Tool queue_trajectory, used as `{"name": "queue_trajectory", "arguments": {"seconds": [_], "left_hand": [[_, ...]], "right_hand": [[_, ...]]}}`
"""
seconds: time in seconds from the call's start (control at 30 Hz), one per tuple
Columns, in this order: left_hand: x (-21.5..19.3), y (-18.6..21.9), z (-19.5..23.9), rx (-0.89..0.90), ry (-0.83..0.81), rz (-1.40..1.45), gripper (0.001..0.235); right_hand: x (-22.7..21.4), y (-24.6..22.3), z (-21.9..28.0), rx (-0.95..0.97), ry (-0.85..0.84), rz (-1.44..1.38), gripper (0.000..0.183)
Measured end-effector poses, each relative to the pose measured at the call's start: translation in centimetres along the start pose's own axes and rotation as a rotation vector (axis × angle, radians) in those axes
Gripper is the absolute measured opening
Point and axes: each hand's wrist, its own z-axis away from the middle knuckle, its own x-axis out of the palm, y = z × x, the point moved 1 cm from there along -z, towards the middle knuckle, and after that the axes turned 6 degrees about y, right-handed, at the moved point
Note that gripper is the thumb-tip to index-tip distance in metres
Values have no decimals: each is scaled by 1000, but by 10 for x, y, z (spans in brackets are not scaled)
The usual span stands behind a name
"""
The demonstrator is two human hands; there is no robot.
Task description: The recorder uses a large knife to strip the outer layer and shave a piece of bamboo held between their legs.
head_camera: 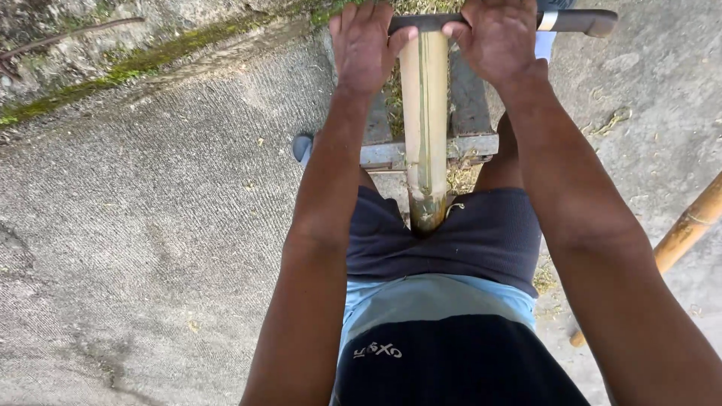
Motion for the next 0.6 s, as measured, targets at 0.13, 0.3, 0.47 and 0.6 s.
{"name": "queue_trajectory", "arguments": {"seconds": [0.13, 0.3, 0.47, 0.6], "left_hand": [[0, 4, 9, 77, 151, 43, 60], [-8, 10, 19, -83, -90, 3, 53], [-5, 12, 31, -8, 8, 2, 54], [-8, 17, 44, -23, -16, 15, 54]], "right_hand": [[8, 2, 17, -26, 25, 5, 57], [2, -6, 22, -27, 30, 11, 56], [-7, -15, 32, 12, -3, -19, 50], [-6, -21, 40, 63, -64, -26, 51]]}}
